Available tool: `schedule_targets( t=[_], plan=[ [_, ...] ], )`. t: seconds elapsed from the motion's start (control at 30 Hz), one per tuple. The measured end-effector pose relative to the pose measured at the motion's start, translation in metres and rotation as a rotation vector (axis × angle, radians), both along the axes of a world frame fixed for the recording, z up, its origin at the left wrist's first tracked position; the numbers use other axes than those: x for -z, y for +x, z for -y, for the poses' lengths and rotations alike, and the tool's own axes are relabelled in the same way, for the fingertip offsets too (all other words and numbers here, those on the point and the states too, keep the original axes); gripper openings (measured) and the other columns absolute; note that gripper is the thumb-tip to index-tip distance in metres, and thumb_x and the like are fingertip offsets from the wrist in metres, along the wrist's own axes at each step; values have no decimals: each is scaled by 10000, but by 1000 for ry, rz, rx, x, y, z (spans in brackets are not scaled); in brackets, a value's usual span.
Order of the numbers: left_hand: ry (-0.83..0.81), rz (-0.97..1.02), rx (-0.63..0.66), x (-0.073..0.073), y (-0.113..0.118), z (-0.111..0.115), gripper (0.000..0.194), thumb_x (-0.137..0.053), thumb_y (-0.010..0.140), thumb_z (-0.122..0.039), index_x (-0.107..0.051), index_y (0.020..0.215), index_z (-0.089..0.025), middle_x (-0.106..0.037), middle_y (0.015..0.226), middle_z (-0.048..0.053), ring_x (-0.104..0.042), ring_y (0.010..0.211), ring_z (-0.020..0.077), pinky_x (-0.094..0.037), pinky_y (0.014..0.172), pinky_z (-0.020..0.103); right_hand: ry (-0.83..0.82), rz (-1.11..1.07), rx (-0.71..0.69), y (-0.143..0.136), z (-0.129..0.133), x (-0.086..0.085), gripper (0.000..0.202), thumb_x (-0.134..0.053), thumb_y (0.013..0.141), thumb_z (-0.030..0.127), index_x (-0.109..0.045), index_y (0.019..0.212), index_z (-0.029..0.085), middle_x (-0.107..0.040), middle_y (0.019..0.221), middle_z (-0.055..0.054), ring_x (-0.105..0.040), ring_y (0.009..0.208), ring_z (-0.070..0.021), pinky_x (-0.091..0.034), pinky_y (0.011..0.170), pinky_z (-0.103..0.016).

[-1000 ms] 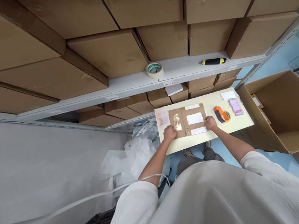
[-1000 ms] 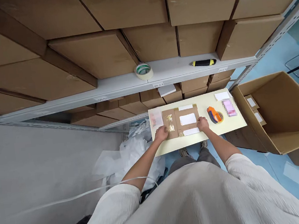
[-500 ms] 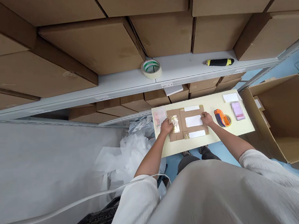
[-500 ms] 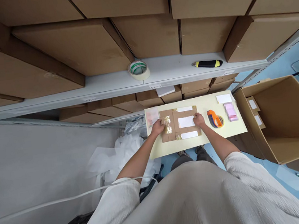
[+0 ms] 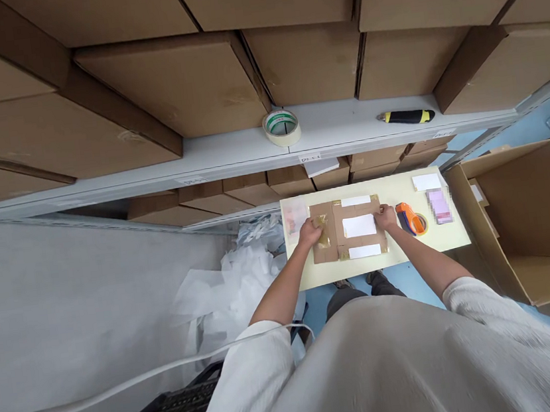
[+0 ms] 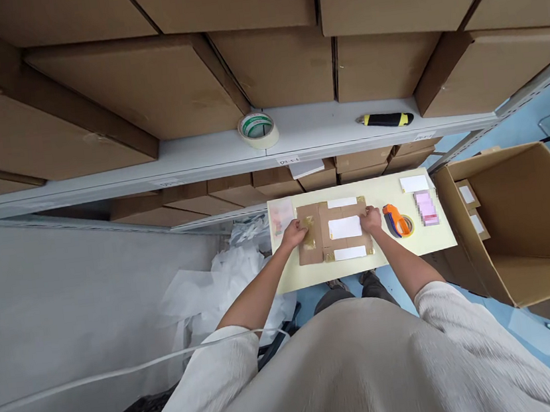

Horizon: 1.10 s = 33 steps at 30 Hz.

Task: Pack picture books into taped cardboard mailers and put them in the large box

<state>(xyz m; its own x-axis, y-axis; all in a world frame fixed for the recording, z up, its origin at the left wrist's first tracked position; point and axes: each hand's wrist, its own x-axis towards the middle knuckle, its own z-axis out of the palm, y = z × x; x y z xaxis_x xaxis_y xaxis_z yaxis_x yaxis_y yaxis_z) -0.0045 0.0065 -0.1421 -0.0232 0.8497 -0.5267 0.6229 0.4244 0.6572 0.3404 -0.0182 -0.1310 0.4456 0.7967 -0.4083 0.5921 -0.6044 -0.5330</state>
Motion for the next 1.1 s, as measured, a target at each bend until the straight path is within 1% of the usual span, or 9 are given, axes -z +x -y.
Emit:
schedule_targets(
  t=[0.13, 0.27, 0.47, 0.53, 0.63, 0.77, 0.9, 1.0, 1.1],
  plan=[
    [-46, -13, -10, 2, 2, 3, 357, -808, 845, -404, -692, 1111, -195, -785, 1131, 121, -709, 1150, 293, -508, 886, 319, 21, -36, 9, 3, 3, -10, 300, -707, 740, 247, -654, 1033, 210, -711, 1060, -101, -684, 935, -247, -548, 832, -335],
    [-106, -16, -46, 3, 1, 5, 331, -840, 812, -434, -681, 995, -209, -773, 1080, 121, -724, 1119, 315, -520, 857, 335, 41, -79, 33, 5, 7, -24, 302, -696, 726, 237, -607, 1014, 239, -712, 976, -51, -675, 906, -237, -531, 804, -321],
    [-102, -29, -177, -7, 1, 6, 435, -877, 788, -483, -639, 1022, -204, -763, 1040, 105, -733, 1077, 287, -540, 862, 330, 74, -79, 45, 15, 15, -44, 353, -669, 686, 216, -584, 1028, 246, -708, 998, -45, -685, 926, -250, -542, 809, -330],
    [-64, 2, -210, -16, 2, 7, 439, -851, 839, -486, -614, 1071, -199, -764, 1029, 98, -739, 1031, 268, -547, 865, 334, 103, -97, 61, 18, 16, -51, 382, -665, 689, 220, -589, 1062, 249, -721, 1056, -59, -697, 959, -263, -555, 839, -347],
    [27, 109, -235, -36, 3, 5, 394, -747, 953, -493, -587, 1170, -206, -773, 1037, 85, -746, 988, 245, -556, 891, 347, 173, -124, 67, 19, 13, -62, 369, -640, 746, 279, -589, 1111, 254, -725, 1144, -72, -703, 1001, -270, -568, 889, -380],
    [165, 188, -189, -69, 1, -1, 288, -561, 1062, -497, -630, 1123, -225, -781, 1127, 82, -727, 1092, 248, -545, 984, 356, 287, -181, 31, 17, 3, -79, 380, -611, 802, 347, -584, 1170, 254, -725, 1189, -75, -693, 995, -254, -580, 901, -389],
    [291, 149, -172, -98, 1, -6, 288, -497, 1094, -458, -654, 1128, -219, -761, 1209, 88, -701, 1149, 236, -522, 1036, 338, 397, -236, -42, 12, -4, -98, 346, -604, 812, 340, -614, 1144, 246, -751, 1153, -77, -684, 993, -250, -577, 901, -380],
    [350, 162, -158, -111, 6, -5, 275, -507, 1088, -396, -661, 1196, -195, -737, 1284, 113, -693, 1176, 231, -511, 1069, 334, 436, -291, -109, 9, 0, -108, 380, -585, 799, 341, -660, 1153, 225, -767, 1150, -88, -693, 998, -260, -574, 931, -408],
    [349, 222, -148, -116, 12, -2, 325, -529, 1070, -341, -641, 1329, -179, -709, 1384, 132, -673, 1263, 235, -489, 1124, 343, 427, -396, -159, 8, 10, -114, 451, -522, 826, 372, -695, 1212, 215, -768, 1234, -92, -705, 1069, -256, -572, 965, -412]
  ],
)
